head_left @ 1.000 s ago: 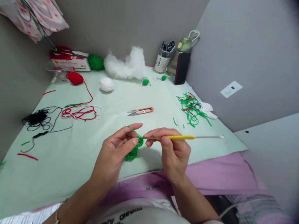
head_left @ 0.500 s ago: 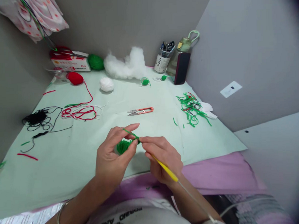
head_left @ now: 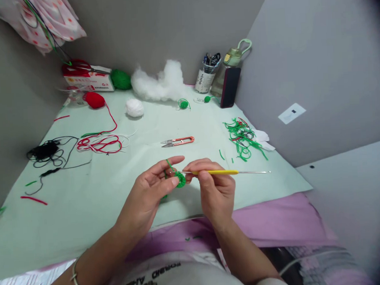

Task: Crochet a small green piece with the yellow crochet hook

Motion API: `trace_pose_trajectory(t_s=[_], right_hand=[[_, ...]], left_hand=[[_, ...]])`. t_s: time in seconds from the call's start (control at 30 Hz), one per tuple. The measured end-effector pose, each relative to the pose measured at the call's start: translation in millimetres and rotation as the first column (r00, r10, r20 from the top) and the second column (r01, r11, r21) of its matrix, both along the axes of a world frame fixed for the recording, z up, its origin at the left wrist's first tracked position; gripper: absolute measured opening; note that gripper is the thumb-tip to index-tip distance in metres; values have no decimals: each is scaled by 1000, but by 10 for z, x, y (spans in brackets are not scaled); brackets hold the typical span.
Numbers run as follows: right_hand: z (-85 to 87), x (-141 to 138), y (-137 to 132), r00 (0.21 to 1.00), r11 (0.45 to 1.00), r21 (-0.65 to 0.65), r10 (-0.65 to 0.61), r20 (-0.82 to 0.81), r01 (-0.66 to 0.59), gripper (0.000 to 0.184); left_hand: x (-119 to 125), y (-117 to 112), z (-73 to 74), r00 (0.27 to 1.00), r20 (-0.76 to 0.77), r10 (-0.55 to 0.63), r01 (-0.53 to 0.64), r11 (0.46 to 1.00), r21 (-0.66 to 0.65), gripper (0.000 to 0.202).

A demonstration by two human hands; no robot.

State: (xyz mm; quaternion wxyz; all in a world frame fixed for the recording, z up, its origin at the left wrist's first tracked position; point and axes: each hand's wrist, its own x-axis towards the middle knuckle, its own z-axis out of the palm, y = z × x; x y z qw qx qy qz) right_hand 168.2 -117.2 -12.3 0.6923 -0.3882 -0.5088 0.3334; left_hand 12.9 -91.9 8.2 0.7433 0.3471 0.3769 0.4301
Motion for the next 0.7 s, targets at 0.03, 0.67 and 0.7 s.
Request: trace_pose_trajectory(t_s=[0.03,0.67,0.7], right_hand=[[-5,-8,5,1000,1000,2,-11,22,11,18],[52,49,33,992,991,-62,117,-51,-120,16],[44,27,16,997,997,-20,69,32,-69,14]], left_hand=[[12,-12,6,1000,-15,8,-7,1000,21,34],[-10,-15,-11,997,7,-71,70,995,76,36],[7,-27,-9,999,-18,-36,37,995,97,37]])
